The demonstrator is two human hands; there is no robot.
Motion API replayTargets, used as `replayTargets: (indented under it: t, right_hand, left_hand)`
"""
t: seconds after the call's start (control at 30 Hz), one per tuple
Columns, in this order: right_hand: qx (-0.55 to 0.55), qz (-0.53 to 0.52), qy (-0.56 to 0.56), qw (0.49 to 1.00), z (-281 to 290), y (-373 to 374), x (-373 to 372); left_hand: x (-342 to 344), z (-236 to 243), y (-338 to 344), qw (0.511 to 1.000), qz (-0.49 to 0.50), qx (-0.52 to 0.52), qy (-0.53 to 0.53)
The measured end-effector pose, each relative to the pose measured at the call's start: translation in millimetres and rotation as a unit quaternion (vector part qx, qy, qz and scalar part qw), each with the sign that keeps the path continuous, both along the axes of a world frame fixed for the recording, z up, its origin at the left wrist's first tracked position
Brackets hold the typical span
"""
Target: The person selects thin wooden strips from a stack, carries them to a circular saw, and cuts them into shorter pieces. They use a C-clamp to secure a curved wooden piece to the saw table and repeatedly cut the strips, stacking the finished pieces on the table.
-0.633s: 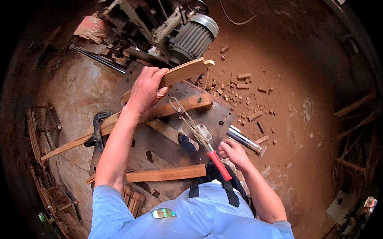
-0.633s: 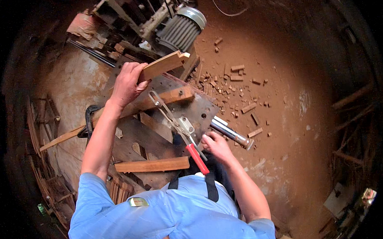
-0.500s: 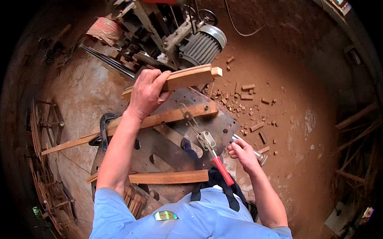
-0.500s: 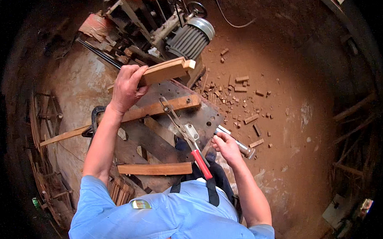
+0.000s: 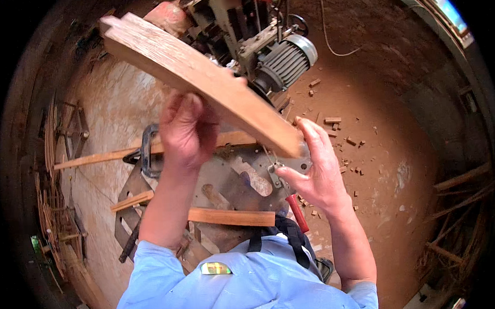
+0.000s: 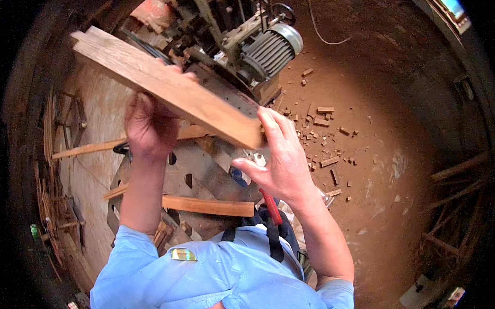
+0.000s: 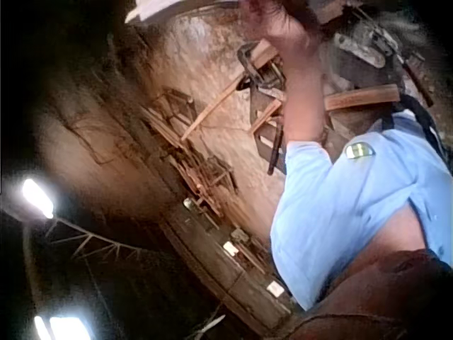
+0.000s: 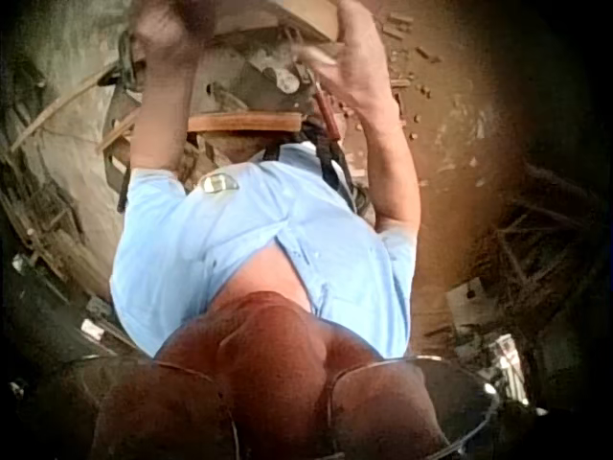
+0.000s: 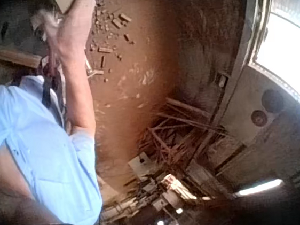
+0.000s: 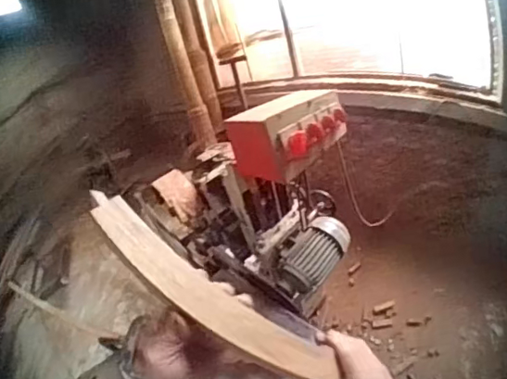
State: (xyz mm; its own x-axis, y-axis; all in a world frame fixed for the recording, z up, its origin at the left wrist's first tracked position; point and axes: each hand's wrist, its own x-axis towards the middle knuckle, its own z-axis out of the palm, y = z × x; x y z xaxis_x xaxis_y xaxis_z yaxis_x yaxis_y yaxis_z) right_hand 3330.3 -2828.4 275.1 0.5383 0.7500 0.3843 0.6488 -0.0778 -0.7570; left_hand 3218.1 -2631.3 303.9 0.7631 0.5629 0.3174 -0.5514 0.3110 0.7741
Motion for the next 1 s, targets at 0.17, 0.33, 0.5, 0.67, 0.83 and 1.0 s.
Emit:
replayTargets:
  t: [0.17, 0.33, 0.5, 0.67, 0.83, 1.0]
  right_hand:
    - [-0.022, -0.029, 0.15, 0.988, -7, -2, 9]
    - [-0.091, -0.014, -0.042, 0.995, -19, -12, 38]
    - [-0.104, 0.068, -0.135, 0.983, -22, 4, 62]
    - [-0.092, -0.08, 0.08, 0.989, -63, 13, 68]
    - [-0.084, -0.086, 0.273, 0.955, -129, 13, 87]
    - [-0.068, -0.106, 0.364, 0.923, -153, 11, 84]
  left_hand:
    - [-3, -18, -5, 0.988, 0.042, -0.102, 0.111]
    - [-30, -41, 7, 0.662, 0.322, 0.613, 0.287]
    - [-3, -59, 29, 0.628, 0.109, 0.723, 0.265]
    - [16, -107, 42, 0.649, 0.128, 0.689, 0.295]
    - [29, -160, 45, 0.656, 0.075, 0.666, 0.347]
    - [39, -183, 46, 0.644, 0.034, 0.658, 0.388]
